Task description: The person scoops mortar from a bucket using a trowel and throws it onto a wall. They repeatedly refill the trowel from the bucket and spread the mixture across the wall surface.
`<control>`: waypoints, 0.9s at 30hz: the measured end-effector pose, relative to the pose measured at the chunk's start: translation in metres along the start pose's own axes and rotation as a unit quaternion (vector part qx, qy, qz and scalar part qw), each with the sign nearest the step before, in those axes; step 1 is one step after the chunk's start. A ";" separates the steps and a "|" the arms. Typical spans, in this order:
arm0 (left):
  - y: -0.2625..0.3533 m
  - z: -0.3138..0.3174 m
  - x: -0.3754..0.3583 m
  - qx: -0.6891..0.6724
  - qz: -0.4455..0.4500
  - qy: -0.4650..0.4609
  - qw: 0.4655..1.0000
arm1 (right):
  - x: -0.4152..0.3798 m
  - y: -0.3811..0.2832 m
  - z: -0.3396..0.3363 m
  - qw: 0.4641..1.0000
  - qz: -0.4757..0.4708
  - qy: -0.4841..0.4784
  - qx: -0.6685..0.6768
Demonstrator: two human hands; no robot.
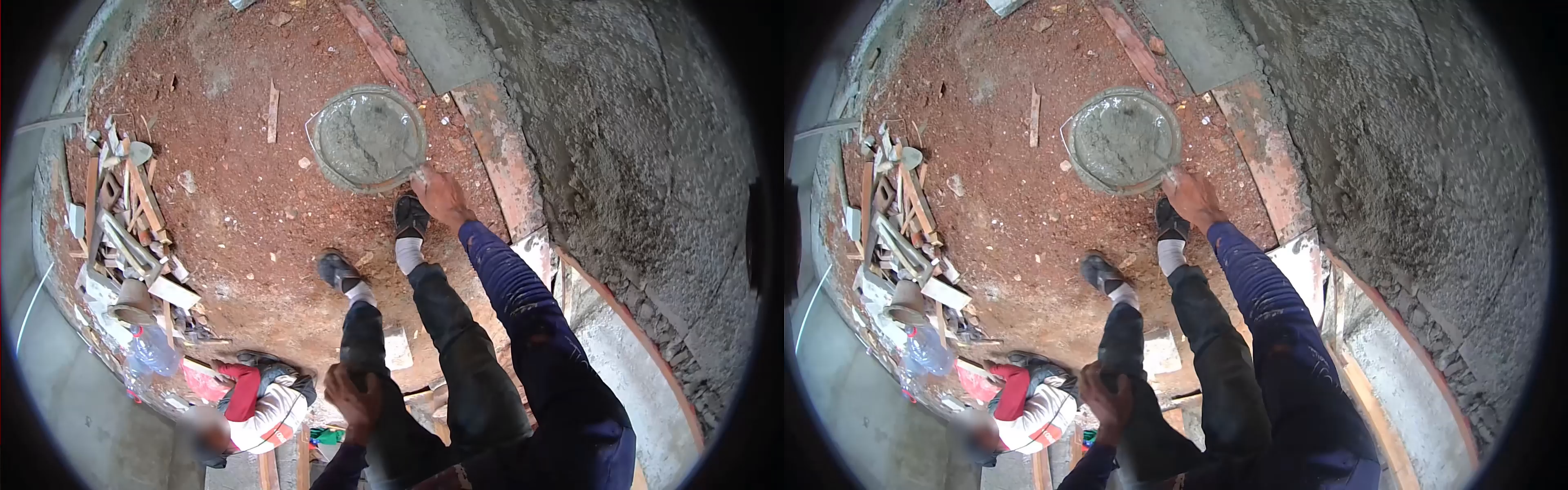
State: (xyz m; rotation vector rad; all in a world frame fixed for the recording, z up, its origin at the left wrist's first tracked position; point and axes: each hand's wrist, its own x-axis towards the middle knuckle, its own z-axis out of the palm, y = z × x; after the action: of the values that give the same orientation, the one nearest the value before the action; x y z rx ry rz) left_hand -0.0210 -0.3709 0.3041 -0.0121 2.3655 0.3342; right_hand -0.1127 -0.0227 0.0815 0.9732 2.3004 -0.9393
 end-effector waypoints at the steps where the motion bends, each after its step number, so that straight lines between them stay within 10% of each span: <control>1: 0.005 0.006 0.000 0.025 0.013 -0.008 1.000 | -0.004 -0.008 -0.006 0.999 0.001 0.032 -0.002; 8: -0.018 0.000 0.003 0.066 0.090 -0.071 0.991 | -0.071 -0.063 -0.063 0.993 0.098 0.032 -0.056; 12: -0.038 0.021 -0.003 0.086 0.121 -0.062 0.987 | -0.140 -0.090 -0.050 0.995 -0.023 0.091 0.032; 19: -0.035 0.047 -0.023 0.097 0.098 -0.056 0.989 | -0.222 -0.107 -0.033 0.916 -0.263 -0.102 0.285; 21: -0.023 0.061 -0.035 0.079 0.071 -0.072 0.992 | -0.200 -0.069 -0.047 0.877 -0.236 -0.228 0.352; 23: -0.016 0.074 -0.046 0.110 0.087 -0.070 0.988 | -0.163 -0.004 -0.085 0.876 -0.376 -0.112 0.280; 24: -0.012 0.080 -0.052 0.103 0.087 -0.047 0.990 | -0.145 0.028 -0.124 0.939 -0.170 -0.177 0.242; 25: -0.008 0.084 -0.056 0.106 0.077 -0.048 0.990 | -0.105 0.110 -0.123 0.888 -0.452 0.088 -0.007; 26: -0.003 0.087 -0.060 0.082 0.070 -0.038 0.993 | -0.090 0.189 -0.150 0.950 -0.107 -0.089 0.279; 27: 0.000 0.089 -0.064 0.057 0.065 -0.028 0.996 | -0.117 0.236 -0.202 0.925 -0.114 -0.020 0.362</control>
State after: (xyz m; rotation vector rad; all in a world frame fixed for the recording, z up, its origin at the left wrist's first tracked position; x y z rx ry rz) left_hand 0.0861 -0.3546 0.2859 0.2031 2.3313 0.2577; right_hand 0.1094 0.1975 0.1923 0.9353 2.0722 -1.9704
